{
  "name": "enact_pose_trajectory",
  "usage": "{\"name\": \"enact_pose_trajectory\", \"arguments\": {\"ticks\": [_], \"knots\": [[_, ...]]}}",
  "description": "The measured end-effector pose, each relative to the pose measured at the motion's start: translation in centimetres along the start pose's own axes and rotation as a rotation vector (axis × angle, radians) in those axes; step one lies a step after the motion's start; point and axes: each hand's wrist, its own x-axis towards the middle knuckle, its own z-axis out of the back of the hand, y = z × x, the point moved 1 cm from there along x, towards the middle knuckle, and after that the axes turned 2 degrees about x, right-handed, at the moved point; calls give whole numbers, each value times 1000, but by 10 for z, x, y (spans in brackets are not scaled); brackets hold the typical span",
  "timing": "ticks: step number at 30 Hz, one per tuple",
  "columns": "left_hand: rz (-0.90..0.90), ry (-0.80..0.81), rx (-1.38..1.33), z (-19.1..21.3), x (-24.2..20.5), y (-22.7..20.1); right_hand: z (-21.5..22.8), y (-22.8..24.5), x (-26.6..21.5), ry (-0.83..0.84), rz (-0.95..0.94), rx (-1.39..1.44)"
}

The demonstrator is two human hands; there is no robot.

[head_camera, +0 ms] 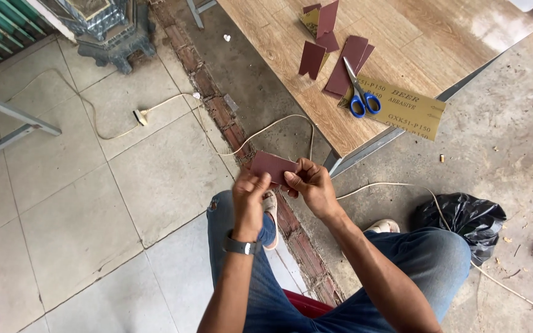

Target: The person sits on a stool and uses blue-handled scissors to cut rectangular pieces of maroon sandpaper. They hold the sandpaper in their left hand and cut it into smaller strips, placing the finished pieces on a wooden table nearby.

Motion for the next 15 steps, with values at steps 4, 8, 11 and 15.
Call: {"name": "enact_pose_trajectory", "arguments": {"ticks": [4, 8, 11, 15], "knots": [[33, -31, -42, -22, 4, 5, -10, 56, 8, 11, 12, -118], [143, -64, -69, 7, 18, 20, 97, 54, 82, -391, 165, -1036], [127, -55, -59, 24, 27, 31, 155, 53, 134, -677, 37, -1420], [132, -76, -87, 40, 27, 44, 174, 38, 154, -454, -183, -1846]]}}
